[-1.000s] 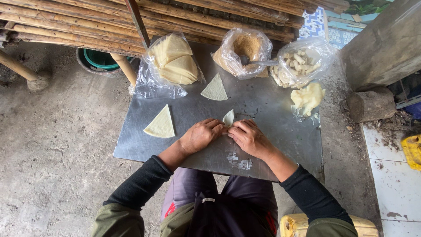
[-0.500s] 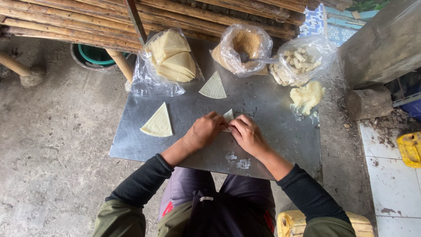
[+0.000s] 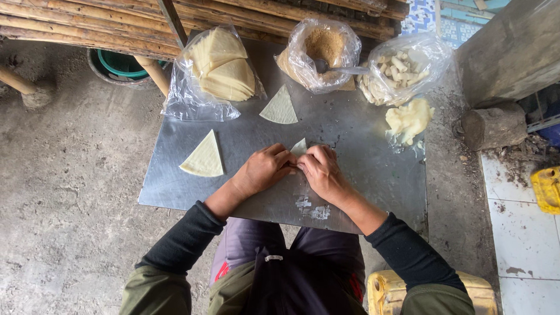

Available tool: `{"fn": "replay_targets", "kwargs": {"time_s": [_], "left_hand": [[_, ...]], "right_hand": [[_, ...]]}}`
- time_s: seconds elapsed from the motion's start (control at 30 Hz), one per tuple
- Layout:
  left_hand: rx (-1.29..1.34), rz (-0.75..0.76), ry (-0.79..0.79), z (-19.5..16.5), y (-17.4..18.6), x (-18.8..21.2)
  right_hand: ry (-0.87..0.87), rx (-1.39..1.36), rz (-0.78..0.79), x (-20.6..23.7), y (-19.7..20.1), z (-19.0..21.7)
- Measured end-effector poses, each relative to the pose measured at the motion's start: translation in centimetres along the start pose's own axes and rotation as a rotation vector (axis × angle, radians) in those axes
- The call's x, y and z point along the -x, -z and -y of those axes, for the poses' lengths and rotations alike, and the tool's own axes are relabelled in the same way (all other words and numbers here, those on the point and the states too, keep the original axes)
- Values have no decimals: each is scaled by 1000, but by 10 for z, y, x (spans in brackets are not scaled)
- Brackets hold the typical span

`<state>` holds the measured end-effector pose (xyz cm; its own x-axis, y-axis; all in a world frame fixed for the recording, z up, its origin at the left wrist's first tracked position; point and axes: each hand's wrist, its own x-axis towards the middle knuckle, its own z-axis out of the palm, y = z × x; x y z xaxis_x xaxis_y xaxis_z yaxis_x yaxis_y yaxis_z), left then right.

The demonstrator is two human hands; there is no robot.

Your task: The person folds triangular pastry sheets into cones, adds a spoonful of grainy filling, and seals the edges to form samosas. They repeat this process for multiple units, placing finished pieces aside on the metal table.

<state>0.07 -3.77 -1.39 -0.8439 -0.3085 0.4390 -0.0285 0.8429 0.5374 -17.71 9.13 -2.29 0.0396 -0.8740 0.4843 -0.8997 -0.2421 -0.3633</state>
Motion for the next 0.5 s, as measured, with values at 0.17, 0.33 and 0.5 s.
{"fn": "replay_targets", "kwargs": {"time_s": [0.17, 0.33, 0.5], "left_hand": [[-44, -11, 187, -3, -8, -6], [-8, -11, 266, 0, -5, -12], [-6, -38, 212, 4, -8, -9]], "right_hand": [[44, -73, 3, -2, 4, -6], [10, 60, 20, -1, 1, -5], [62, 159, -9, 1, -3, -8]]}}
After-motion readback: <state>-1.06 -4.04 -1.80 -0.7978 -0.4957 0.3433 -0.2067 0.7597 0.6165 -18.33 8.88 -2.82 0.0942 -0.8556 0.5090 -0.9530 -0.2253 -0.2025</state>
